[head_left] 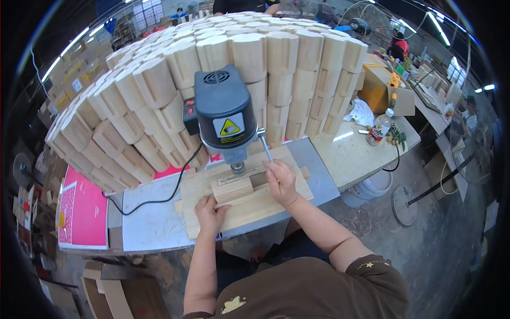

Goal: Drilling holes into wooden cylindrical components using a stationary drill press.

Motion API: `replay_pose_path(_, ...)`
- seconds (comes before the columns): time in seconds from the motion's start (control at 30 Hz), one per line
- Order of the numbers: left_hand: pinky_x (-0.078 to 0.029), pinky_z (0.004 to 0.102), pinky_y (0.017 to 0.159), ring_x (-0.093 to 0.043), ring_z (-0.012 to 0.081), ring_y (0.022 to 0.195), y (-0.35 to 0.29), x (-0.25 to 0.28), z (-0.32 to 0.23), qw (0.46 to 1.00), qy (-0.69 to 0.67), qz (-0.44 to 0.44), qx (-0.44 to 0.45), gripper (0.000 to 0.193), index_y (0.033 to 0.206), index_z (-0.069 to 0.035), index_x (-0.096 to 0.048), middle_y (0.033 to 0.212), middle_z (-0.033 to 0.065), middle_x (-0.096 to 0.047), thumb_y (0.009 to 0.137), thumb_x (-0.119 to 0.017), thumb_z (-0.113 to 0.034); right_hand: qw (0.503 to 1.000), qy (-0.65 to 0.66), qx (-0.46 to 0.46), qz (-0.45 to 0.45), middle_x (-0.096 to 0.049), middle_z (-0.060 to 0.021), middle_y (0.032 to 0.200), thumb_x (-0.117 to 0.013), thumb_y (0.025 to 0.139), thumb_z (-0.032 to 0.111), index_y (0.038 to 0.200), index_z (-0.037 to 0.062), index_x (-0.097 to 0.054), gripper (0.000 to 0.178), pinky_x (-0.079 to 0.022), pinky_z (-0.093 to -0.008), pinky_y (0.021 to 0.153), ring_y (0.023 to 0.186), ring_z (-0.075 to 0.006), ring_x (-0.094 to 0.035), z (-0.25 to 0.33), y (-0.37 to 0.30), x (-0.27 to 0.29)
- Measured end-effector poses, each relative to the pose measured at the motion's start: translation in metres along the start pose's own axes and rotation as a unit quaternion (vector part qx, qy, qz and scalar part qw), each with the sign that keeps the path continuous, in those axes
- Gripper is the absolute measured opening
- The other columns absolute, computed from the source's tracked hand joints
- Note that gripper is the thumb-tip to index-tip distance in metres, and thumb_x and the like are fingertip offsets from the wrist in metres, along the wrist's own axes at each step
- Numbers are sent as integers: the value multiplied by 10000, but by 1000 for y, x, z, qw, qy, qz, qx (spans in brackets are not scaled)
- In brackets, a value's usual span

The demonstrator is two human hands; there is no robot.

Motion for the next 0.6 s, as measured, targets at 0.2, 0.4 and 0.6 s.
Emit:
replay_pose_path(0.2,-344,420,787,-530,267,829,2,2,-13,1000,17,-16,2,360,887,-126,-658,787,63,-557,576,-777,-261,998,-53,33,27,-556,-111,636,-595,784,79,758,25,-576,63,-417,-384,533,571,-303,-550,35,42,29)
replay_pose_path(0.4,-308,419,846,-518,260,876,9,-15,-24,999,40,-29,-15,382,921,-136,-653,808,52,-565,584,-787,-257,988,-129,-64,48,-554,-164,577,-543,838,247,665,61,-531,254,-424,-459,513,552,-371,-561,32,158,16)
replay_pose_path(0.6,-289,460,890,-520,263,926,15,-26,-36,998,51,-7,-21,530,1067,-118,-613,900,61,-583,615,-758,-355,967,-202,-124,94,-612,-192,690,-505,848,345,728,64,-606,322,-463,-479,629,696,-387,-598,-12,200,-15)
Point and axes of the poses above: each hand's wrist, its own y-axis towards the middle knuckle, its own x-axis out of the back of the hand, z = x × y, the point moved 4 cm from there along y, towards the middle knuckle
